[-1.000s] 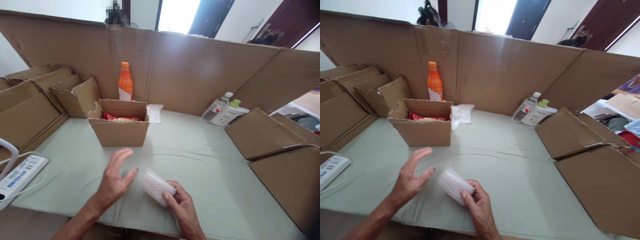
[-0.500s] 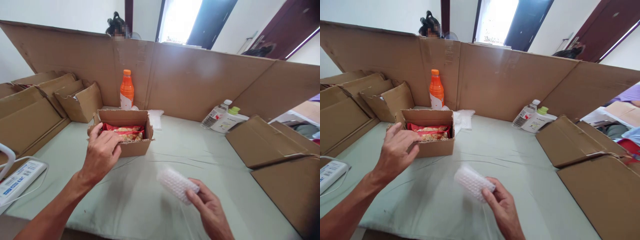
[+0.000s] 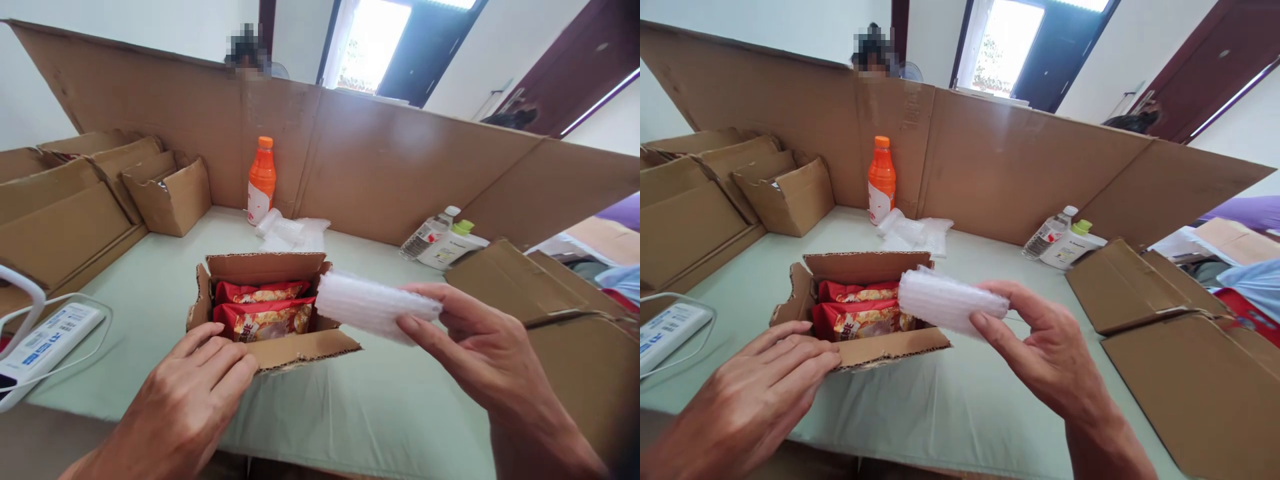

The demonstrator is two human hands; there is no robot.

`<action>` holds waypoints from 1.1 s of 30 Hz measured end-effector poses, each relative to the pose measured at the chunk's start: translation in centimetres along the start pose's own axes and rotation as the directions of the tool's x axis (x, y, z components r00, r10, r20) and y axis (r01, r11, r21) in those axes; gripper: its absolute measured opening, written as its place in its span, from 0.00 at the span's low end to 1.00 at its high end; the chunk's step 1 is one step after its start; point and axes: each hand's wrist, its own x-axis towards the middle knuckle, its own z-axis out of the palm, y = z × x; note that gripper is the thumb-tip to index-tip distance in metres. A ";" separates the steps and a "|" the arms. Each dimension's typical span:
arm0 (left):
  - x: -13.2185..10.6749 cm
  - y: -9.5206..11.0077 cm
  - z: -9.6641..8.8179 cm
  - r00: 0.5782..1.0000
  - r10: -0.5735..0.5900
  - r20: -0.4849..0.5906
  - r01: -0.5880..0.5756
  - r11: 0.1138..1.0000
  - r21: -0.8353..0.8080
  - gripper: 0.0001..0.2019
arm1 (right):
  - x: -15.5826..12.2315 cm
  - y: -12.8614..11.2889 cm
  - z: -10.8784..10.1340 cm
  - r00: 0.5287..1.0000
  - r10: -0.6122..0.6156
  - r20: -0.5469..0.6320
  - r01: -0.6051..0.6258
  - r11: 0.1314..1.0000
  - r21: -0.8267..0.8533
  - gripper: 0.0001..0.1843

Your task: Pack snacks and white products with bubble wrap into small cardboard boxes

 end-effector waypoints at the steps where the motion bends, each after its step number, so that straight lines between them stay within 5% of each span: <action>1: -0.4 -0.1 0.0 1.000 -0.017 -0.019 0.016 1.000 -0.023 0.14 | 0.6 -0.5 0.1 0.999 -0.035 0.036 0.037 0.998 -0.050 0.12; 5: -1.3 0.0 0.1 0.995 -0.070 -0.074 0.064 0.994 -0.086 0.15 | 2.9 -1.8 0.9 0.968 -0.090 0.232 0.123 0.983 -0.133 0.14; 9: -1.6 -0.1 0.4 0.992 -0.081 -0.101 0.065 0.986 -0.151 0.13 | 4.7 -3.0 1.8 0.871 -0.156 0.467 0.305 0.915 -0.263 0.13; 16: -1.6 -0.4 0.5 0.989 -0.116 -0.091 0.095 0.973 -0.212 0.13 | 7.1 -6.2 5.2 0.606 -0.143 0.783 0.673 0.617 -0.409 0.09; 20: -1.2 -0.6 0.3 0.989 -0.113 -0.094 0.090 0.971 -0.223 0.12 | 8.6 -7.9 8.7 0.405 0.029 0.914 0.761 0.543 -0.354 0.13; 23: -1.1 -0.5 0.3 0.987 -0.120 -0.104 0.094 0.971 -0.221 0.12 | 9.5 -8.2 10.8 0.316 0.106 0.943 0.773 0.547 -0.320 0.12; 25: -1.3 -0.5 0.5 0.984 -0.144 -0.109 0.116 0.966 -0.229 0.13 | 9.7 -7.7 11.1 0.317 0.081 0.945 0.759 0.576 -0.304 0.10; 30: -1.6 -0.7 1.0 0.981 -0.156 -0.113 0.121 0.957 -0.264 0.12 | 8.9 -5.7 9.3 0.473 0.058 0.879 0.659 0.638 -0.397 0.13; 33: -1.8 -1.0 1.0 0.983 -0.145 -0.109 0.111 0.958 -0.265 0.12 | 8.4 -5.2 8.9 0.483 0.107 0.869 0.630 0.646 -0.430 0.10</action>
